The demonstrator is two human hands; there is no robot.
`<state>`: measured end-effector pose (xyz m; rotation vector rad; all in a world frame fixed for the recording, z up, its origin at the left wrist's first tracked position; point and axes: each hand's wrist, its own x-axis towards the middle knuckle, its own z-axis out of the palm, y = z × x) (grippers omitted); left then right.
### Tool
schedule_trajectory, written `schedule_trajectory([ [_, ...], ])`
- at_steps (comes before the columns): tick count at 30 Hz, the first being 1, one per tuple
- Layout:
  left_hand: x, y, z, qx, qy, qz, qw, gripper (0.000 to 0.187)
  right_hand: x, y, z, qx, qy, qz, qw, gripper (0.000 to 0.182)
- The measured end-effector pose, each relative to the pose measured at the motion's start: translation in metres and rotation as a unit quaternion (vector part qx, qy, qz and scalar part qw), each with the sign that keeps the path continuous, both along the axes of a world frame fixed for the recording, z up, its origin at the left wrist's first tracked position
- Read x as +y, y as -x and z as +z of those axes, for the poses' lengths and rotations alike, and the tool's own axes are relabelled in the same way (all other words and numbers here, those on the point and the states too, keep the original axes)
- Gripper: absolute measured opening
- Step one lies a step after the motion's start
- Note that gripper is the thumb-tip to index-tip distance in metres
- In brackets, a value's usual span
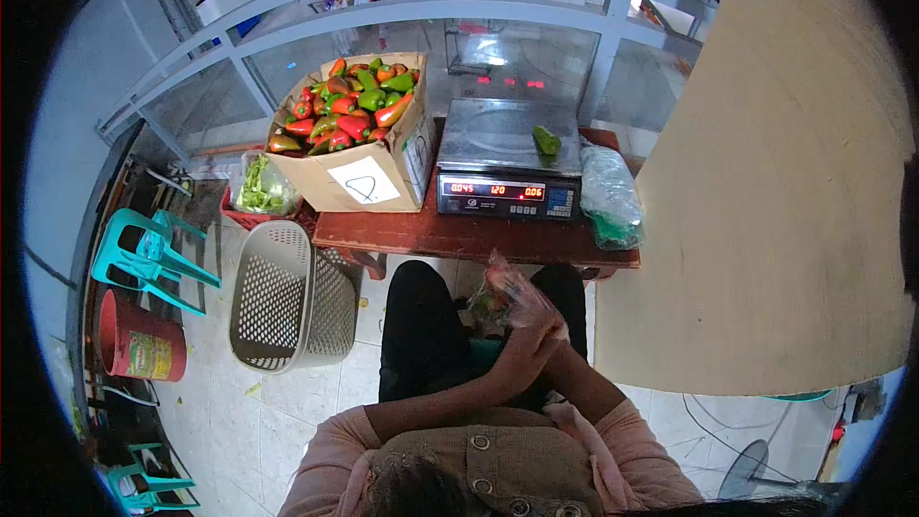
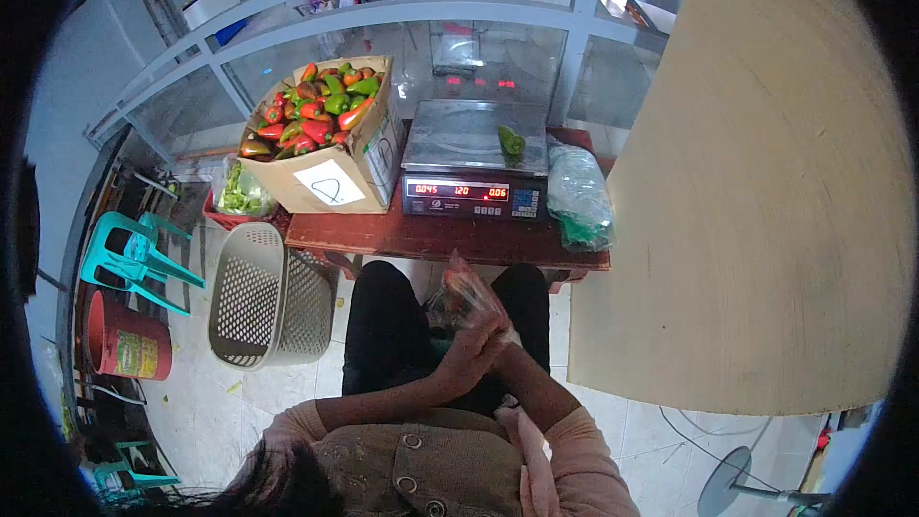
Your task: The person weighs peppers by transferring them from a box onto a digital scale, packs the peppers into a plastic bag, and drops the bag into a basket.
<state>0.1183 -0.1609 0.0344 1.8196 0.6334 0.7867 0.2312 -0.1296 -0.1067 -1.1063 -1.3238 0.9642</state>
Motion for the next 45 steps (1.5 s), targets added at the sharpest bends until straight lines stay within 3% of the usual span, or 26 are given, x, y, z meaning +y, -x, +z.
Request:
schedule_trajectory([
  [2, -0.002, 0.001, 0.004, 0.053, 0.107, -0.034, 0.992, 0.014, 0.002, -0.018, -0.012, -0.009, 0.005, -0.01, 1.0, 0.052],
  [3, -0.002, 0.0, 0.002, 0.034, 0.104, -0.044, 0.993, 0.014, 0.01, -0.029, 0.005, 0.026, 0.022, -0.004, 0.999, 0.052],
  [5, -0.001, -0.004, -0.004, -0.005, 0.1, -0.061, 0.993, 0.014, 0.019, -0.038, 0.053, 0.001, 0.069, 0.008, 0.998, 0.051],
  [7, 0.0, -0.007, -0.008, -0.042, 0.114, -0.067, 0.99, 0.013, 0.022, -0.039, 0.123, -0.118, 0.125, 0.021, 0.985, 0.05],
  [9, 0.001, -0.009, -0.009, -0.051, 0.125, -0.049, 0.99, 0.014, 0.015, -0.039, 0.111, -0.205, 0.138, 0.022, 0.969, 0.05],
  [11, 0.002, -0.009, -0.006, -0.03, 0.133, -0.009, 0.991, 0.015, 0.001, -0.039, 0.039, -0.257, 0.105, 0.009, 0.961, 0.052],
  [13, 0.004, -0.004, 0.004, -0.046, 0.173, 0.004, 0.984, 0.017, -0.005, -0.026, 0.058, -0.307, 0.11, 0.03, 0.945, 0.054],
  [16, 0.01, 0.002, 0.002, -0.061, 0.172, 0.019, 0.983, 0.021, -0.002, -0.031, 0.054, -0.18, 0.15, 0.167, 0.958, 0.054],
  [18, 0.014, 0.004, 0.003, -0.069, 0.178, 0.03, 0.981, 0.022, -0.004, -0.043, 0.056, -0.2, 0.167, 0.232, 0.937, 0.047],
  [21, 0.018, 0.011, 0.015, -0.077, 0.236, 0.046, 0.968, 0.021, -0.025, -0.043, 0.119, -0.388, 0.173, 0.225, 0.877, 0.034],
  [23, 0.023, 0.015, 0.017, -0.078, 0.292, 0.055, 0.952, 0.02, -0.029, -0.044, 0.16, -0.391, 0.2, 0.215, 0.872, 0.031],
  [25, 0.027, 0.019, 0.019, -0.1, 0.271, 0.072, 0.955, 0.021, -0.011, -0.065, 0.225, -0.41, 0.219, 0.327, 0.822, 0.026],
  [27, 0.032, 0.025, 0.02, -0.099, 0.258, 0.082, 0.957, 0.021, 0.019, -0.113, 0.228, -0.205, 0.097, 0.336, 0.914, 0.025],
  [29, 0.039, 0.033, 0.019, -0.075, 0.252, 0.085, 0.961, 0.02, 0.068, -0.139, 0.221, -0.105, 0.177, 0.131, 0.97, 0.024],
  [30, 0.042, 0.035, 0.021, -0.089, 0.279, 0.086, 0.952, 0.02, 0.095, -0.135, 0.215, -0.293, 0.118, -0.076, 0.946, 0.027],
  [32, 0.048, 0.041, 0.027, -0.114, 0.336, 0.093, 0.93, 0.019, 0.166, -0.168, 0.136, -0.4, -0.096, -0.194, 0.89, 0.029],
  [34, 0.057, 0.049, 0.034, -0.102, 0.349, 0.109, 0.925, 0.021, 0.226, -0.19, 0.076, -0.526, -0.169, -0.239, 0.798, 0.04],
  [40, 0.081, 0.072, 0.065, -0.075, 0.334, 0.148, 0.928, 0.023, 0.281, -0.154, 0.063, -0.6, 0.065, -0.233, 0.763, 0.045],
  [43, 0.092, 0.075, 0.071, -0.078, 0.326, 0.158, 0.929, 0.023, 0.292, -0.157, 0.053, -0.598, 0.006, -0.215, 0.772, 0.041],
  [45, 0.097, 0.078, 0.075, -0.068, 0.317, 0.16, 0.932, 0.024, 0.29, -0.153, 0.05, -0.482, -0.063, -0.263, 0.833, 0.038],
])
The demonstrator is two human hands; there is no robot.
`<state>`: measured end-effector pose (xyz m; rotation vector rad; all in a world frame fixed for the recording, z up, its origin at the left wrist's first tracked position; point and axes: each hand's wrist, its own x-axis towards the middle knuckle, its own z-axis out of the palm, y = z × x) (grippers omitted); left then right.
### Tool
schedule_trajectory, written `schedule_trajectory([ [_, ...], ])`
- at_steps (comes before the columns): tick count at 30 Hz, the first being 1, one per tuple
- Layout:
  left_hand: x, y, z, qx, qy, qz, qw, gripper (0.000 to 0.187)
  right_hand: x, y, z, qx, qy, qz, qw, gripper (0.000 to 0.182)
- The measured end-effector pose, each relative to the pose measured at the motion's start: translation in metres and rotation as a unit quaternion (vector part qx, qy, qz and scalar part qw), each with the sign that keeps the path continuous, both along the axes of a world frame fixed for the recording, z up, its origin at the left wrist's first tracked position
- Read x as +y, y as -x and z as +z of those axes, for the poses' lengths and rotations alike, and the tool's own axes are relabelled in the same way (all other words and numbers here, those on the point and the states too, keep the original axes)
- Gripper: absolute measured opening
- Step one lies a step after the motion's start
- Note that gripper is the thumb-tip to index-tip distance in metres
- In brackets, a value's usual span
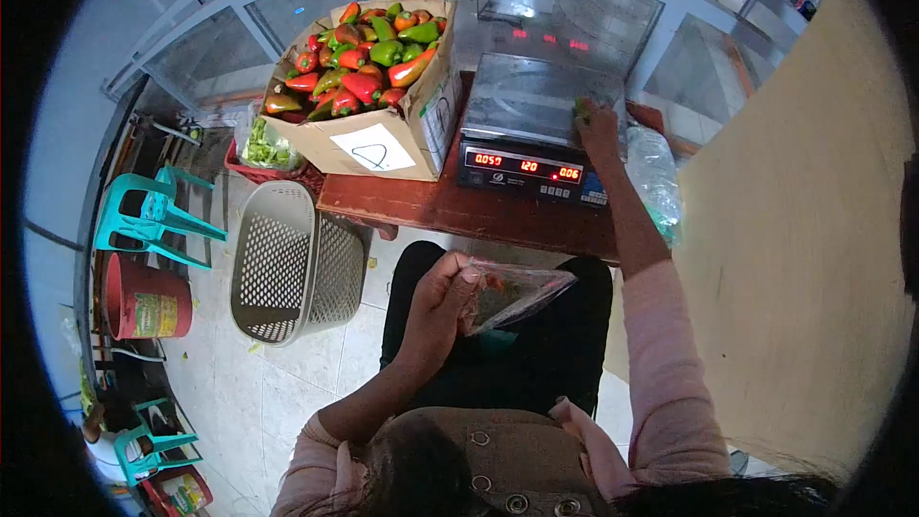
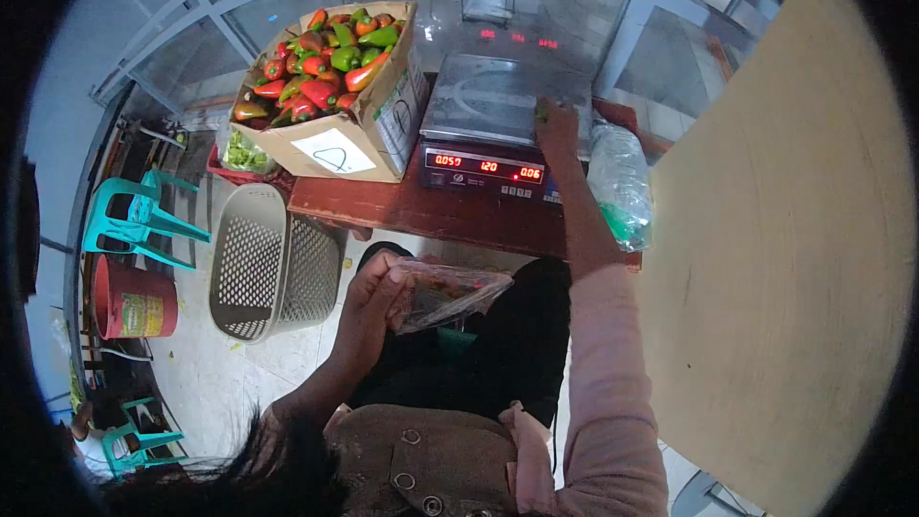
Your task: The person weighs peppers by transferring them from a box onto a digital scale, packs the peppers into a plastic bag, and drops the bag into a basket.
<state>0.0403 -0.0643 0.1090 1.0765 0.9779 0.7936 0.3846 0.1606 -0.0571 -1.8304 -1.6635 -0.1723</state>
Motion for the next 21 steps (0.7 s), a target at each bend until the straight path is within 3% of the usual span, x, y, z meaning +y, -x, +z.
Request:
schedule_trajectory([
  [1, 0.001, 0.002, 0.001, 0.01, -0.001, -0.006, 1.0, 0.024, -0.007, 0.006, 0.006, 0.053, -0.054, 0.009, 0.997, 0.037],
  [3, 0.005, 0.001, -0.004, 0.017, -0.026, -0.012, 0.999, 0.024, -0.04, 0.015, 0.036, 0.241, -0.044, 0.059, 0.968, 0.036],
  [5, 0.006, 0.002, -0.019, 0.019, -0.063, -0.005, 0.998, 0.025, -0.11, 0.044, 0.106, 0.508, 0.053, 0.15, 0.846, 0.036],
  [8, 0.007, -0.008, -0.007, -0.017, -0.023, 0.001, 1.0, 0.027, -0.201, 0.071, 0.159, 0.491, 0.121, 0.234, 0.83, 0.043],
  [9, 0.014, -0.008, -0.052, 0.015, -0.148, 0.011, 0.989, 0.028, -0.221, 0.077, 0.166, 0.485, 0.144, 0.251, 0.825, 0.044],
  [12, 0.017, -0.014, -0.026, -0.036, -0.095, -0.034, 0.994, 0.026, -0.253, 0.109, 0.177, 0.346, 0.14, 0.328, 0.868, 0.046],
  [16, 0.029, -0.029, -0.041, -0.031, -0.092, -0.046, 0.994, 0.025, -0.26, 0.12, 0.179, 0.265, 0.205, 0.282, 0.899, 0.048],
  [21, 0.026, -0.052, -0.04, -0.083, -0.18, -0.027, 0.98, 0.019, -0.259, 0.127, 0.187, 0.214, 0.224, 0.261, 0.914, 0.046],
])
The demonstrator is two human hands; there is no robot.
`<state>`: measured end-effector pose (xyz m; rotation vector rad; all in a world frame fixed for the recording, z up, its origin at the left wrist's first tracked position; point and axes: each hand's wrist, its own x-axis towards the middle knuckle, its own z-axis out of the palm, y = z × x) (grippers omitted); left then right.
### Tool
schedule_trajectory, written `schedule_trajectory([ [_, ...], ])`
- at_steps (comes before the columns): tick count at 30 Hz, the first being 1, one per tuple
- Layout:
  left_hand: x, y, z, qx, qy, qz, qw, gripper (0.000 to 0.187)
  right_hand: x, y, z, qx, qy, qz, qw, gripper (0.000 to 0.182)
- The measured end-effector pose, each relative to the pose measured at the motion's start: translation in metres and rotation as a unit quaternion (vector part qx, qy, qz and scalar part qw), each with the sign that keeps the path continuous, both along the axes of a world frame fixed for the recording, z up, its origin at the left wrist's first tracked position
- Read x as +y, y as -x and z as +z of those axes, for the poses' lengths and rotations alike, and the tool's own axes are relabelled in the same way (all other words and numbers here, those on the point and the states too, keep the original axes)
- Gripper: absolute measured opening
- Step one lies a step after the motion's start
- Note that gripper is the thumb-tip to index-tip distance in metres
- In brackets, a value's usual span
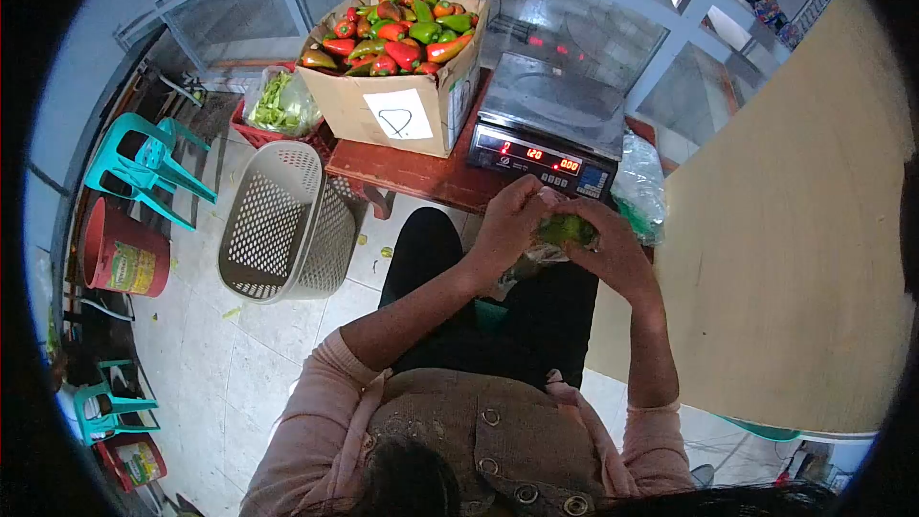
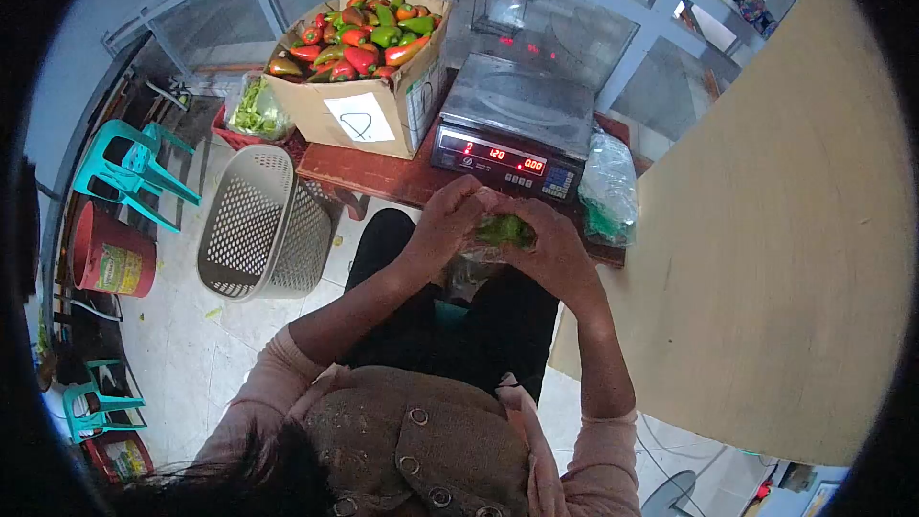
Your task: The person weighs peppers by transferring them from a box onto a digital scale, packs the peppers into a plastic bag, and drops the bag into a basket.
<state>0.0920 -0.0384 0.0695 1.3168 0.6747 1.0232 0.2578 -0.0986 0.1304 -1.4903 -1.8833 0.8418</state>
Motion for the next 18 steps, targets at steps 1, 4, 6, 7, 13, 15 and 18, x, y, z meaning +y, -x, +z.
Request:
schedule_trajectory([
  [1, 0.0, -0.003, -0.004, -0.003, -0.014, 0.002, 1.0, 0.02, 0.0, 0.002, -0.002, -0.011, 0.002, -0.009, 1.0, 0.046],
  [4, -0.002, -0.01, -0.005, 0.041, -0.031, 0.027, 0.998, 0.021, -0.005, 0.01, -0.009, -0.087, -0.125, -0.028, 0.988, 0.05],
  [6, -0.002, -0.01, -0.004, 0.053, -0.024, 0.034, 0.998, 0.023, -0.002, 0.006, -0.025, -0.065, -0.144, 0.006, 0.987, 0.051],
  [7, -0.003, -0.01, -0.004, 0.061, -0.02, 0.036, 0.997, 0.024, 0.0, 0.004, -0.037, -0.053, -0.152, 0.022, 0.987, 0.052],
  [13, -0.024, -0.03, -0.045, 0.085, -0.061, 0.118, 0.987, 0.023, 0.004, 0.023, -0.092, -0.099, -0.032, -0.054, 0.993, 0.046],
  [15, -0.03, -0.028, -0.053, 0.097, 0.013, 0.103, 0.99, 0.022, 0.008, 0.011, -0.143, -0.098, -0.056, -0.075, 0.991, 0.046],
  [18, -0.039, -0.027, -0.063, 0.091, 0.019, 0.107, 0.99, 0.023, 0.002, 0.007, -0.153, 0.082, 0.07, -0.105, 0.989, 0.045],
])
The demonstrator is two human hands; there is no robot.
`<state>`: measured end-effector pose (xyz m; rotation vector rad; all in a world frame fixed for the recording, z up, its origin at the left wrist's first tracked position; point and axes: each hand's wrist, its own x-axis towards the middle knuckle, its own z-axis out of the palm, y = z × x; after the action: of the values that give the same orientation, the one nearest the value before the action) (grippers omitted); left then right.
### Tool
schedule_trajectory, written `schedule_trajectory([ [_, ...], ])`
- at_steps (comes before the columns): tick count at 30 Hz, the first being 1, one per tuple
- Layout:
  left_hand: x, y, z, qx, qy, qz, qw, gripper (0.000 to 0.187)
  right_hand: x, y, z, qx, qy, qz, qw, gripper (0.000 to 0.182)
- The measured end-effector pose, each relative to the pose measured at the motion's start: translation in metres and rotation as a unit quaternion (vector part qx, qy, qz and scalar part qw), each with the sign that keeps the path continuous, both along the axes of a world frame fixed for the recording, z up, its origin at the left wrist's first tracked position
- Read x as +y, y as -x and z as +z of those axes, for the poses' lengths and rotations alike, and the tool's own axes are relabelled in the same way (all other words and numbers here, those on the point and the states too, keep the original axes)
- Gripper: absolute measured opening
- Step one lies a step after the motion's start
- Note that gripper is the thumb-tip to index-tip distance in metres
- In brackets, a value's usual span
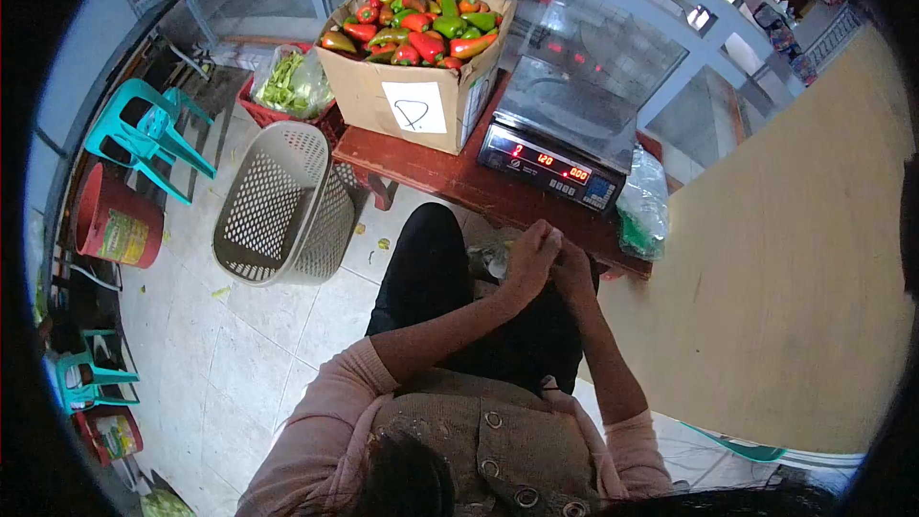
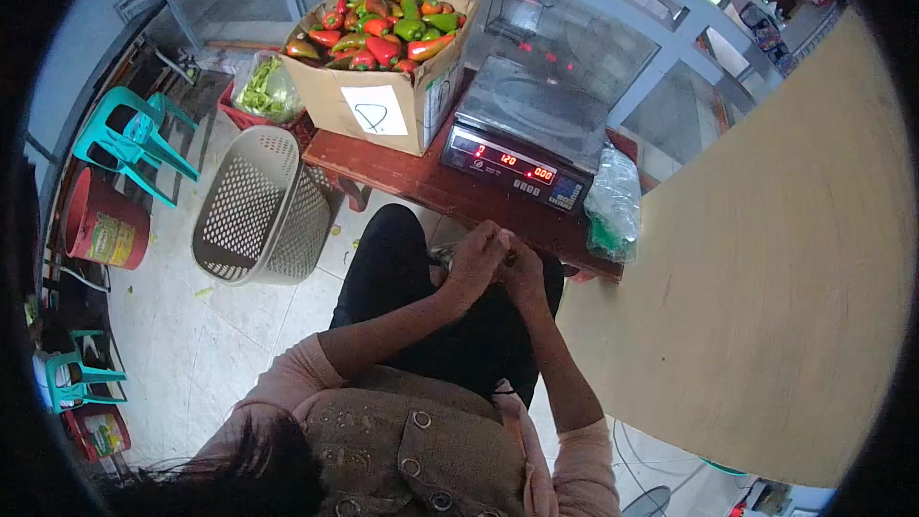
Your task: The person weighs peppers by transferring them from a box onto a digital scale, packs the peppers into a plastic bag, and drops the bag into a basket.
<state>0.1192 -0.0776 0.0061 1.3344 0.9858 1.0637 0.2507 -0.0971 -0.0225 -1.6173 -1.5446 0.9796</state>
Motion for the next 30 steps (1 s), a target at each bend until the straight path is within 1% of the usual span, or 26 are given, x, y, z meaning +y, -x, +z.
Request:
schedule_trajectory([
  [1, -0.004, -0.002, -0.004, -0.003, -0.018, 0.001, 1.0, 0.024, -0.004, 0.0, 0.002, 0.096, 0.06, -0.016, 0.993, 0.044],
  [3, -0.01, -0.01, -0.022, 0.007, -0.012, -0.028, 1.0, 0.028, -0.021, 0.003, -0.005, 0.283, 0.053, -0.053, 0.956, 0.043],
  [4, -0.012, -0.014, -0.029, 0.011, -0.009, -0.045, 0.999, 0.031, -0.027, 0.005, -0.007, 0.373, 0.046, -0.073, 0.924, 0.042],
  [5, -0.015, -0.018, -0.036, 0.029, -0.02, -0.044, 0.998, 0.032, -0.031, 0.004, -0.008, 0.367, 0.043, -0.09, 0.925, 0.042],
  [7, -0.02, -0.019, -0.027, 0.065, -0.043, -0.04, 0.996, 0.034, -0.036, 0.005, -0.005, 0.355, 0.038, -0.119, 0.927, 0.041],
  [10, -0.022, -0.023, -0.017, 0.04, -0.038, -0.022, 0.998, 0.022, -0.041, 0.003, -0.013, 0.27, -0.017, -0.107, 0.957, 0.042],
  [11, -0.021, -0.023, -0.017, 0.029, -0.026, -0.03, 0.999, 0.022, -0.046, 0.003, -0.015, 0.177, -0.013, -0.109, 0.978, 0.041],
  [13, -0.018, -0.018, -0.018, 0.008, -0.003, -0.046, 0.999, 0.022, -0.056, 0.009, -0.01, -0.011, -0.006, -0.111, 0.994, 0.039],
  [15, -0.017, -0.015, -0.013, 0.013, -0.01, -0.024, 1.0, 0.023, -0.069, 0.01, -0.013, -0.041, -0.06, -0.061, 0.995, 0.038],
  [16, -0.017, -0.013, -0.009, 0.015, -0.014, -0.014, 1.0, 0.023, -0.073, 0.011, -0.014, -0.056, -0.087, -0.036, 0.994, 0.038],
  [17, -0.017, -0.012, -0.006, 0.025, -0.005, -0.019, 0.999, 0.023, -0.076, 0.006, -0.01, -0.137, -0.129, 0.019, 0.982, 0.037],
  [18, -0.017, -0.012, -0.003, 0.034, 0.003, -0.025, 0.999, 0.023, -0.078, 0.003, 0.01, -0.217, -0.17, 0.073, 0.959, 0.037],
  [19, -0.018, -0.012, -0.002, 0.042, 0.011, -0.031, 0.999, 0.023, -0.079, 0.001, 0.021, -0.294, -0.208, 0.127, 0.924, 0.036],
  [22, -0.026, -0.019, -0.014, 0.044, 0.014, -0.044, 0.998, 0.023, -0.08, -0.004, 0.016, -0.307, -0.19, 0.174, 0.916, 0.036],
  [23, -0.03, -0.021, -0.018, 0.044, -0.004, -0.038, 0.998, 0.024, -0.078, -0.004, 0.016, -0.264, -0.141, 0.145, 0.943, 0.036],
  [25, -0.037, -0.023, -0.021, 0.044, -0.041, -0.024, 0.998, 0.025, -0.071, 0.002, 0.025, -0.172, -0.042, 0.085, 0.981, 0.035],
  [26, -0.043, -0.024, -0.023, 0.064, -0.037, -0.033, 0.997, 0.025, -0.07, -0.005, 0.006, -0.122, -0.026, 0.056, 0.991, 0.035],
  [28, -0.05, -0.024, -0.03, 0.105, -0.029, -0.047, 0.993, 0.024, -0.065, -0.023, -0.052, -0.02, 0.005, 0.002, 1.0, 0.035],
  [29, -0.049, -0.022, -0.028, 0.102, -0.022, -0.058, 0.993, 0.023, -0.067, -0.024, -0.061, 0.085, 0.025, -0.035, 0.995, 0.034],
  [30, -0.051, -0.021, -0.025, 0.098, -0.014, -0.07, 0.993, 0.022, -0.069, -0.022, -0.062, 0.189, 0.047, -0.072, 0.978, 0.035],
])
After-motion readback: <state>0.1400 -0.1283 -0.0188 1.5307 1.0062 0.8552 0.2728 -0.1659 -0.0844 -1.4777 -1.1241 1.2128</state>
